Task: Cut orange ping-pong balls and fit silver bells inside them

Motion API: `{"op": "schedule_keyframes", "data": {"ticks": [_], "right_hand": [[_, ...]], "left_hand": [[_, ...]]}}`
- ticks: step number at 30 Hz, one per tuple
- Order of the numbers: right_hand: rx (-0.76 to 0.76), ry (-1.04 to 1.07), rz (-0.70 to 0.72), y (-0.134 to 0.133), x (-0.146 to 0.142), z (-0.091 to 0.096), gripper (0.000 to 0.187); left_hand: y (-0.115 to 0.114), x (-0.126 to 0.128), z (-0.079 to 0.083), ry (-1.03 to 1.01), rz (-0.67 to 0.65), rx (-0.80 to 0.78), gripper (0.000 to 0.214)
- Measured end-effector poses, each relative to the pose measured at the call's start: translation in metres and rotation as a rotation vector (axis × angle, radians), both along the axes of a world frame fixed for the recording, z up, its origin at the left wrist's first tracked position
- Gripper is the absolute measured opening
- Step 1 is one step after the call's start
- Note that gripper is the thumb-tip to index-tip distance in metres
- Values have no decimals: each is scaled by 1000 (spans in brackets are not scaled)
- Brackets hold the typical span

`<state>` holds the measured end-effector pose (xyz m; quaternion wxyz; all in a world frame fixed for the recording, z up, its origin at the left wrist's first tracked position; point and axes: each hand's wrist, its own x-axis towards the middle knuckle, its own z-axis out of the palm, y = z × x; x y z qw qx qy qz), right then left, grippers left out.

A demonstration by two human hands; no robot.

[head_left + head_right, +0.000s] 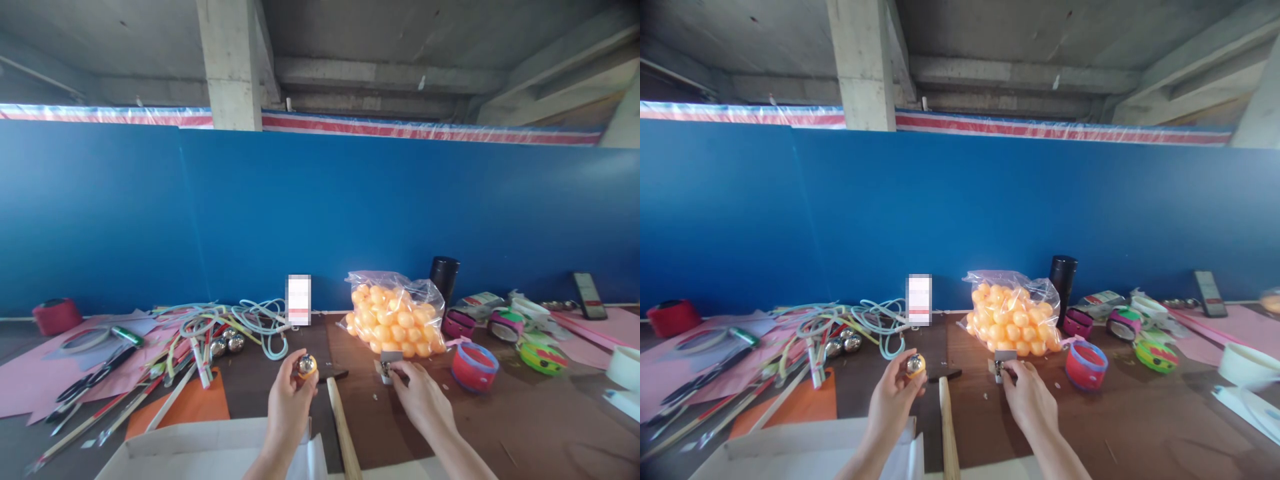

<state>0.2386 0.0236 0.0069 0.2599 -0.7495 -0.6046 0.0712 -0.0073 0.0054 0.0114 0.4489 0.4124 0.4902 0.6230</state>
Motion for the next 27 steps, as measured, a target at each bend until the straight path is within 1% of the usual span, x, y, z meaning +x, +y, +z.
{"op": "schedule_keyframes", "data": {"ticks": [10,16,22,27], "right_hand": [[28,2,11,4,3,-6,21],[21,10,23,3,2,-5,19],[32,4,26,6,2,-4,19],[38,2,25,6,2,-6,19]], "left_hand": [[-1,1,1,38,0,-6,50],[0,1,-1,-8,7,-6,51],[-1,2,1,4,-11,2,50],[0,2,-1,2,-2,-6,50]]}}
